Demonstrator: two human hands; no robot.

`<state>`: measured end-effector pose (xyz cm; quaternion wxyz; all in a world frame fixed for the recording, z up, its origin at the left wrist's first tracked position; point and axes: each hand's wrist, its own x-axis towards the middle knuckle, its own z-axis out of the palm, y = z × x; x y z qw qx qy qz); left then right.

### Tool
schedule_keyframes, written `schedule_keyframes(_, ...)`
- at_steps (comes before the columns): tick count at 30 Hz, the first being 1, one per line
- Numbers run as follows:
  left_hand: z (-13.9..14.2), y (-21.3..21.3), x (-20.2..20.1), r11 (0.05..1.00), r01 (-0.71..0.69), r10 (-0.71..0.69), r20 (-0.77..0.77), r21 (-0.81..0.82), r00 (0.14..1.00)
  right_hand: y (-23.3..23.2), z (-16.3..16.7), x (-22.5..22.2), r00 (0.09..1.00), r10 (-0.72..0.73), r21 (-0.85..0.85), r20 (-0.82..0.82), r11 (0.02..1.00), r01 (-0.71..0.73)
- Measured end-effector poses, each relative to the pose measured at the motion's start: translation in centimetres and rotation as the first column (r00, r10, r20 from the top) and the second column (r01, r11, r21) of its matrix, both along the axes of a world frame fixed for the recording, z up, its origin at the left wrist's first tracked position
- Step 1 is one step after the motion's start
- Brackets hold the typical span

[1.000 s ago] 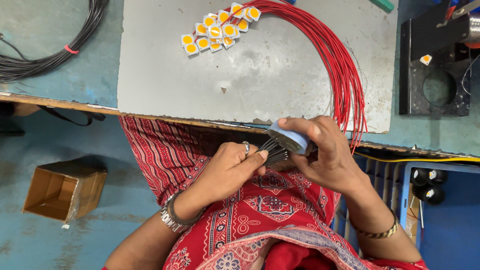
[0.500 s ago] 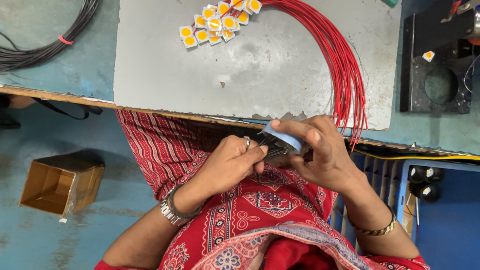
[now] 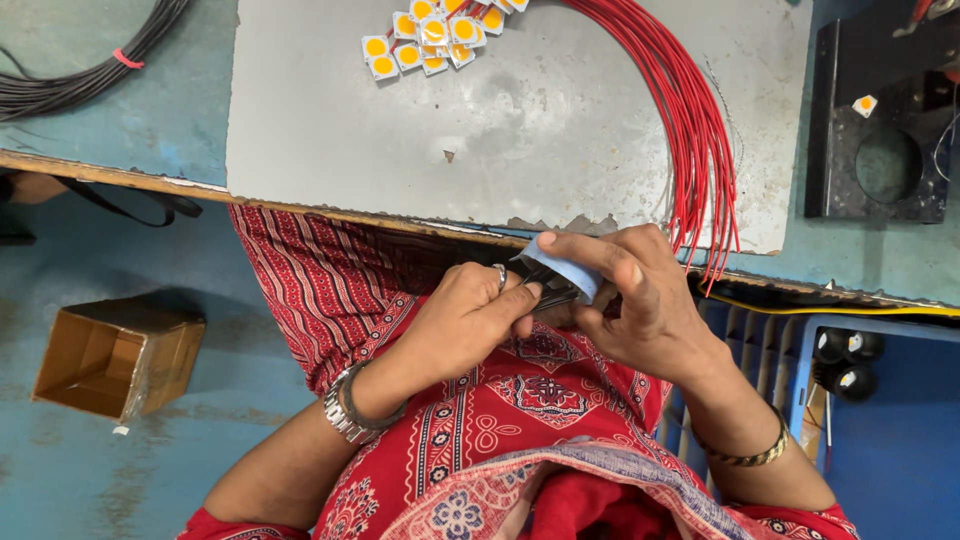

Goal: The person solders red and black wires onto small square LED COB chips at a workbench. They strip insulation from wire ends with pliers, dip the stripped ends into a small container, then use a soldering iron to attach the wires to the LED pads, placing finished LEDs aside.

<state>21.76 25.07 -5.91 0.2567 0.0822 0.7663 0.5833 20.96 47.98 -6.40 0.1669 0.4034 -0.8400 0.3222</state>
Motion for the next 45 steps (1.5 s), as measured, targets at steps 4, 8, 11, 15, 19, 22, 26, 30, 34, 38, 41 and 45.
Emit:
schedule_keyframes(4,0.1,-0.2,0.1,1.000,-0.006,0.006,-0.018,0.021,1.000,0.3,0.0,-0.1,0.995,-0.080,0.081,0.058,0.994,0.075)
schedule_keyframes(8,0.2,-0.5,0.1,1.000,-0.006,0.006,0.005,0.022,1.000,0.7,-0.3,-0.8,1.000,-0.016,-0.038,-0.005,0.999,0.016)
schedule_keyframes(11,0.4,-0.7,0.0,0.999,-0.021,0.020,0.047,0.026,0.999,1.1,-0.4,-1.0,0.998,-0.060,-0.040,0.024,0.997,0.061)
schedule_keyframes(15,0.7,-0.8,-0.1,1.000,-0.002,0.002,-0.025,0.002,1.000,1.6,-0.6,-1.1,0.993,-0.083,-0.102,0.089,0.991,0.092)
schedule_keyframes(19,0.9,-0.9,0.0,1.000,0.003,-0.005,-0.109,-0.014,0.994,1.6,-0.8,-0.9,0.984,-0.110,-0.141,0.138,0.981,0.129)
schedule_keyframes(22,0.9,-0.7,0.0,1.000,-0.008,0.005,-0.138,-0.017,0.990,1.4,-0.9,-0.6,0.978,-0.064,-0.209,0.200,0.972,0.107)
schedule_keyframes(26,1.0,-0.6,0.0,0.999,0.000,-0.007,-0.179,-0.041,0.984,1.2,-1.0,-0.3,0.968,-0.036,-0.243,0.248,0.965,0.099)
schedule_keyframes(30,1.3,-0.6,0.0,0.996,-0.009,-0.006,-0.175,-0.086,0.985,1.2,-1.1,-0.2,0.968,-0.027,-0.248,0.251,0.964,0.092)
schedule_keyframes(34,1.5,-0.5,0.0,0.997,-0.050,0.042,-0.137,-0.059,0.990,1.3,-1.3,0.2,0.960,0.020,-0.291,0.280,0.955,0.065)
schedule_keyframes(38,1.0,-0.4,0.1,0.995,-0.083,0.076,-0.124,-0.049,0.989,1.4,-1.6,0.5,0.939,0.051,-0.352,0.340,0.933,0.077)
schedule_keyframes(41,0.6,-0.5,0.2,0.997,-0.077,0.075,-0.110,-0.011,0.991,1.4,-1.6,0.6,0.934,0.057,-0.370,0.353,0.925,0.083)
schedule_keyframes(45,0.2,-0.7,0.3,0.997,-0.072,0.074,-0.129,0.016,0.989,1.5,-1.7,0.9,0.922,0.073,-0.397,0.380,0.913,0.091)
